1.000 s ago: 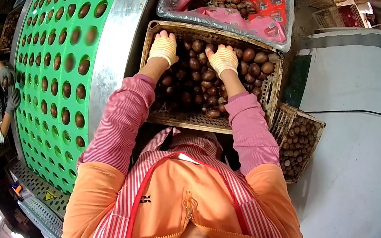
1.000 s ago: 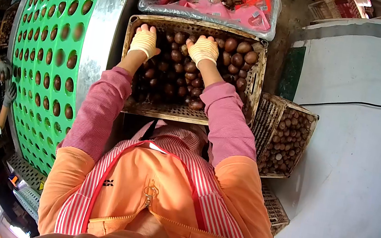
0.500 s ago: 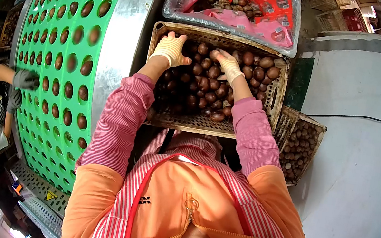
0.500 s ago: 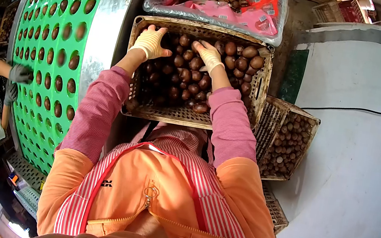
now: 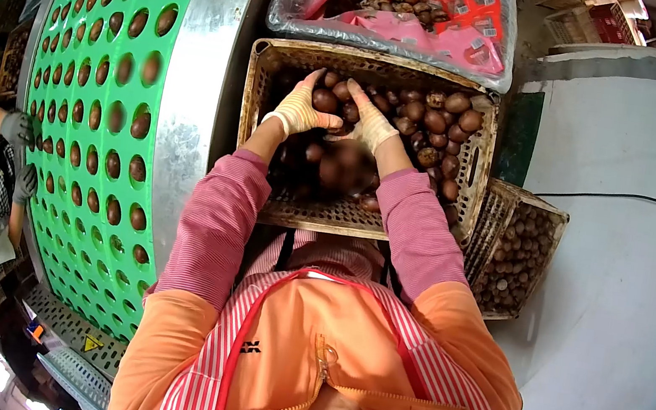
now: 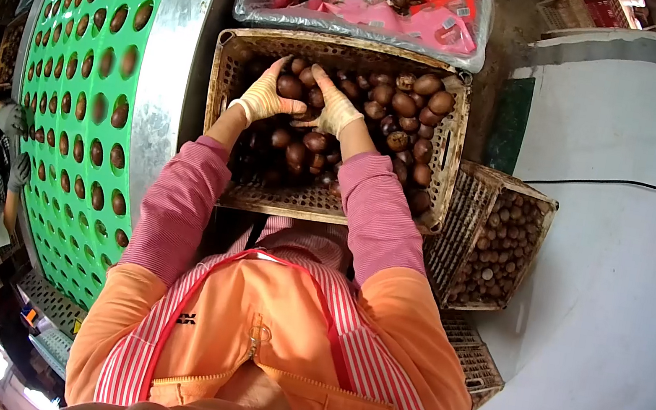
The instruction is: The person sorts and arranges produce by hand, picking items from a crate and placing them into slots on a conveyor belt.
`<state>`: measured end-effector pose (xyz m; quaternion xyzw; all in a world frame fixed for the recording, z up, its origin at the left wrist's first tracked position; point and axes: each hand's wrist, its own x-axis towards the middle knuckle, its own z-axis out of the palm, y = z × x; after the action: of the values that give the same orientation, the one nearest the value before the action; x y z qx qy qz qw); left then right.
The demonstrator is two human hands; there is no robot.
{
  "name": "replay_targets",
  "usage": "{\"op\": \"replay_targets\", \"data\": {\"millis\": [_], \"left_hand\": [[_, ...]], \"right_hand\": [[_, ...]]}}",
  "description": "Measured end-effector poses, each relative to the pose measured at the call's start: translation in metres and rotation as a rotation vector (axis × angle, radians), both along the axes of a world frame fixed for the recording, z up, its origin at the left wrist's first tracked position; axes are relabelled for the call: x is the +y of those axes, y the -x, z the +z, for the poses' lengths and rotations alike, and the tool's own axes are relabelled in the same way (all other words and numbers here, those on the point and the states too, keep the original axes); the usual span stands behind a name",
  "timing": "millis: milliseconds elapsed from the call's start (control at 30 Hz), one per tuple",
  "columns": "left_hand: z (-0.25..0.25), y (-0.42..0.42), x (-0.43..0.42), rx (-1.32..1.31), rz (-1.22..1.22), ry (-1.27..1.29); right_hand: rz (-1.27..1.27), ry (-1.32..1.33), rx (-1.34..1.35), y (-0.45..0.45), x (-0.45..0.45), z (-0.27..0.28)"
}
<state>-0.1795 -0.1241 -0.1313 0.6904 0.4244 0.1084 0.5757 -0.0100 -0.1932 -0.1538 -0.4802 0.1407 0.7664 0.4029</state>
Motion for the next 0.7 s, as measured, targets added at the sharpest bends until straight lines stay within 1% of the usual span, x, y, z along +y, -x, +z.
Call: {"op": "replay_targets", "data": {"millis": [33,67,133,167,233,267,333,400,467,533,600,667,700], "left_hand": [[-0.005,-0.001,0.000,-0.063,0.006,0.045],[-0.023,-0.001,-0.001,0.003,-0.021,-0.009],[-0.020,-0.007,-0.003,0.099,0.020,-0.023],[-0.014,-0.008,-0.005,0.112,0.029,-0.053],[-0.020,-0.006,-0.007,0.127,-0.059,-0.166],[-0.019,-0.005,-0.005,0.162,-0.114,-0.213],[-0.014,0.003,-0.021,0.097,-0.083,-0.182],[-0.005,0.003,-0.036,0.169,-0.069,-0.223],[0.022,0.005,-0.050,0.203,-0.054,-0.159],[0.047,0.006,-0.061,0.243,-0.091,-0.150],[0.065,0.010,-0.071,0.213,-0.095,-0.124],[0.094,0.019,-0.076,0.229,-0.091,-0.131],[0.125,0.031,-0.082,0.250,-0.072,-0.135]], "right_hand": [[-0.010,0.017,-0.051,0.001,-0.001,0.006],[0.004,0.005,-0.068,0.001,-0.001,0.013],[0.051,-0.023,-0.097,0.002,0.001,0.037],[0.144,-0.129,-0.114,0.000,0.000,0.033],[0.274,-0.193,-0.214,0.000,0.000,0.011],[0.294,-0.183,-0.103,-0.001,0.000,0.015],[0.274,-0.194,-0.100,0.007,-0.012,0.038],[0.269,-0.193,-0.061,0.008,-0.024,0.033],[0.321,-0.192,-0.110,0.007,-0.036,0.048],[0.304,-0.122,-0.139,0.010,-0.047,0.053],[0.289,-0.155,-0.089,0.013,-0.058,0.067],[0.286,-0.221,-0.112,0.022,-0.065,0.085],[0.303,-0.266,-0.141,0.031,-0.063,0.099]]}}
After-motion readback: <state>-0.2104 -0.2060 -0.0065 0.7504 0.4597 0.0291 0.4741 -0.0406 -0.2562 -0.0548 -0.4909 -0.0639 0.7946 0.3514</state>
